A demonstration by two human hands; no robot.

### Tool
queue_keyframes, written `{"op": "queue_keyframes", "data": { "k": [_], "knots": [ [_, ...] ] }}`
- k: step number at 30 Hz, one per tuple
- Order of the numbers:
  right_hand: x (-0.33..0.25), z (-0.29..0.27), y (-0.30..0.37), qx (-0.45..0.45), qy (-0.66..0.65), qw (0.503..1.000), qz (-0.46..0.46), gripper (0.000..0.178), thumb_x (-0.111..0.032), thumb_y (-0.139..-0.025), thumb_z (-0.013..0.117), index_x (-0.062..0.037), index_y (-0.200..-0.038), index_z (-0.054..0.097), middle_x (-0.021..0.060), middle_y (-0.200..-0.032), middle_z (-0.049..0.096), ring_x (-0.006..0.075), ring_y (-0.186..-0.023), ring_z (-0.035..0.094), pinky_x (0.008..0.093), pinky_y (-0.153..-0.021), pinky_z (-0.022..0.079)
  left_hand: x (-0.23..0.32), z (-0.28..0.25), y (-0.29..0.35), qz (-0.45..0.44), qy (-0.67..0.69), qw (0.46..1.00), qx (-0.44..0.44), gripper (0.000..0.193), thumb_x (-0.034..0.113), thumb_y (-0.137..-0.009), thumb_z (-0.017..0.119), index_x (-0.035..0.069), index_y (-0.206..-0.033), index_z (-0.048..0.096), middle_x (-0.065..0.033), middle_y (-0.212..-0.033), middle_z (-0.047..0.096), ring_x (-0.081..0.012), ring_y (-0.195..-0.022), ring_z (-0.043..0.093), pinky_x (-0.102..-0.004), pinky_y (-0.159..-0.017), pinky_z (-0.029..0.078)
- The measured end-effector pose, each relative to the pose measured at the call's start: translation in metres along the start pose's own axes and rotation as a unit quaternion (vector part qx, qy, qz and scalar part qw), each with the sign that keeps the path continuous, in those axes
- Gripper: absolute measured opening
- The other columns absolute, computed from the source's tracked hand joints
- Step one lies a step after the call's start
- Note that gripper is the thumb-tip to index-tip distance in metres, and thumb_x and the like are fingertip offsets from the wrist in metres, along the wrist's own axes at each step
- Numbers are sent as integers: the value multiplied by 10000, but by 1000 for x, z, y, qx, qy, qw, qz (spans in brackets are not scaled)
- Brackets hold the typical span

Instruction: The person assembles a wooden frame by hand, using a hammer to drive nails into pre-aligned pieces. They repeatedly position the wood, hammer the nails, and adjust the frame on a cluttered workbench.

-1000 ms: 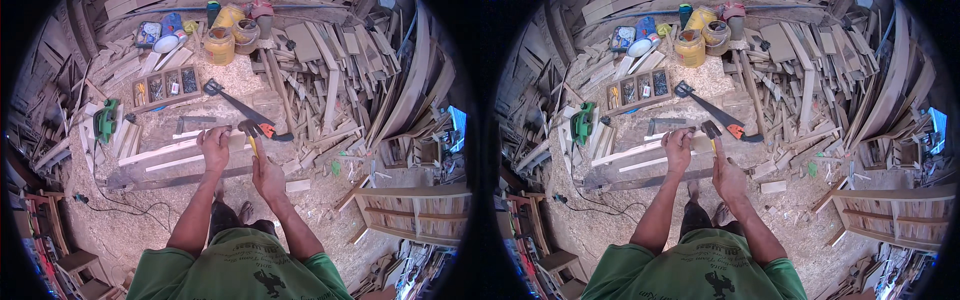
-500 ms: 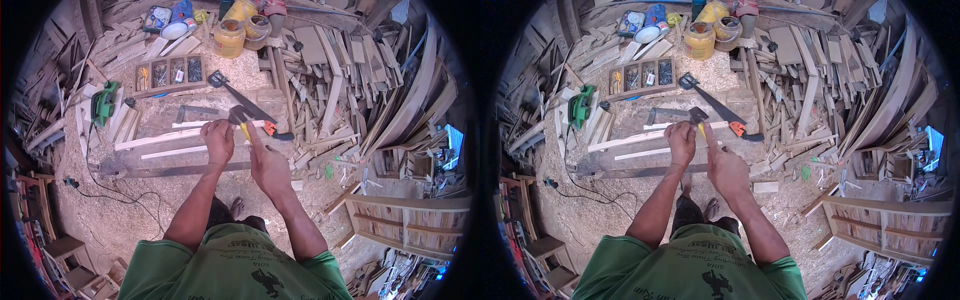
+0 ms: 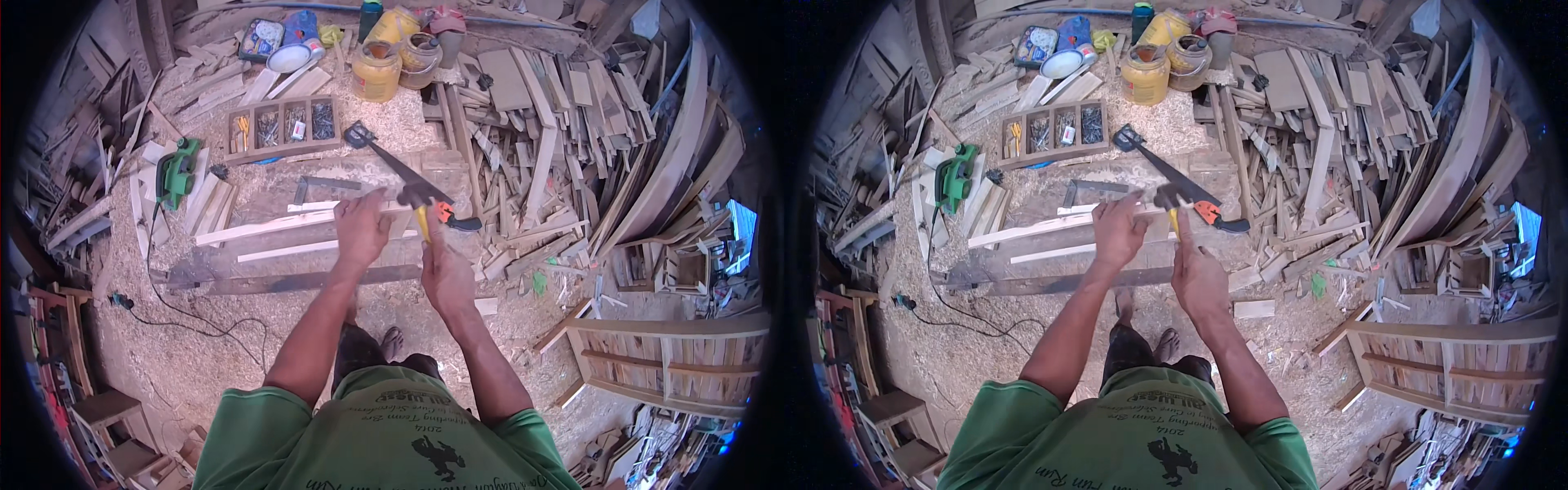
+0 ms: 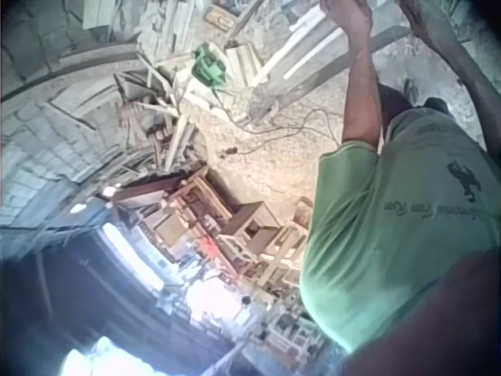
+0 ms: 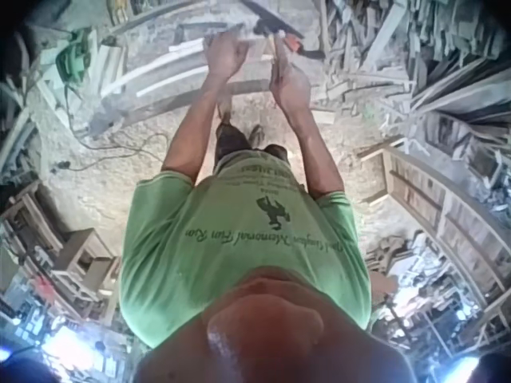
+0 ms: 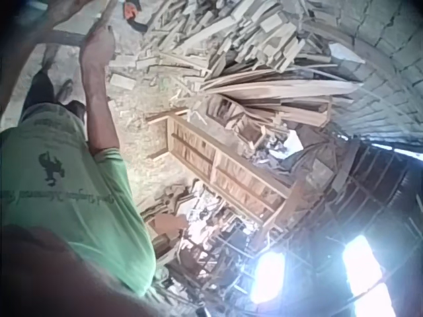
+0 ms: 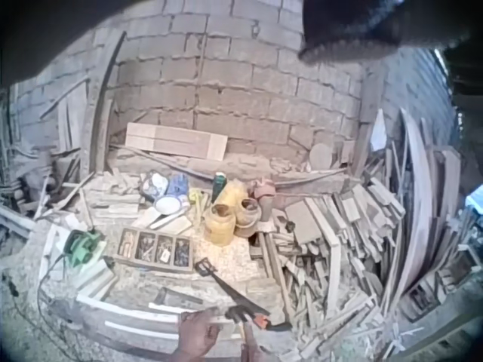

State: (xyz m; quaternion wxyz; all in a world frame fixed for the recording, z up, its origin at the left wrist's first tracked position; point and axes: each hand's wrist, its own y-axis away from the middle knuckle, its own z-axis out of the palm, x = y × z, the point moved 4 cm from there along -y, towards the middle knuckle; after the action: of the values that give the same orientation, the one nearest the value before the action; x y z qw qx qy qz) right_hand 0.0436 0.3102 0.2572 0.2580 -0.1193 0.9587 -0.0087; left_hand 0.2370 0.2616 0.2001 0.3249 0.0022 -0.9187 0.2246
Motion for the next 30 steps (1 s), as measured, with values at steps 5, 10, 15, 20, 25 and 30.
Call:
{"op": "queue_keyframes", "data": {
  "k": [5,10,15,20,25,30],
  "knots": [
    [14,13,6,-6,28,1000,12,738,-226,-1120,549,-271,-1781,222,289,-847,730,501,-748,731,625,-691,583,-12,-12,-23,-27,-77,978,-192,289,308,-960,752,131,-1189,766,-128,-1085,791,-337,-1100,728,-539,-982,497],
    [-4,-21,7,26,-58,997,-37,708,-193,-1113,586,-257,-1761,306,279,-905,736,486,-722,724,601,-664,568,-17,-8,-14,73,-87,989,-96,273,311,-958,757,97,-1128,739,-135,-1057,783,-355,-1039,733,-511,-937,522],
    [-79,-123,7,215,-195,935,-205,704,-38,-1066,652,-83,-1717,390,250,-950,726,398,-682,709,466,-644,583,-20,-10,1,108,-90,988,-59,280,323,-967,754,85,-1110,723,-140,-1034,778,-343,-1012,737,-488,-906,538],
    [-72,-111,5,303,-232,889,-252,683,-12,-1045,661,-29,-1685,423,268,-974,732,422,-733,730,480,-665,597,-9,-13,5,91,-77,991,-66,271,323,-968,765,90,-1099,721,-144,-1000,775,-352,-991,743,-498,-900,549],
    [-12,-21,11,20,-63,994,-83,695,-102,-1084,622,-191,-1731,381,252,-764,701,467,-678,703,549,-622,545,-4,-14,0,91,-76,991,-61,274,323,-956,780,80,-1075,737,-148,-993,777,-356,-976,739,-507,-882,537],
    [-84,-106,3,128,-132,972,-147,633,-71,-1082,638,-61,-1678,424,218,-802,677,297,-604,639,425,-595,533,-18,-17,8,76,-78,992,-57,297,341,-966,768,83,-1107,726,-147,-989,777,-359,-976,737,-511,-885,533]
  ]
}}
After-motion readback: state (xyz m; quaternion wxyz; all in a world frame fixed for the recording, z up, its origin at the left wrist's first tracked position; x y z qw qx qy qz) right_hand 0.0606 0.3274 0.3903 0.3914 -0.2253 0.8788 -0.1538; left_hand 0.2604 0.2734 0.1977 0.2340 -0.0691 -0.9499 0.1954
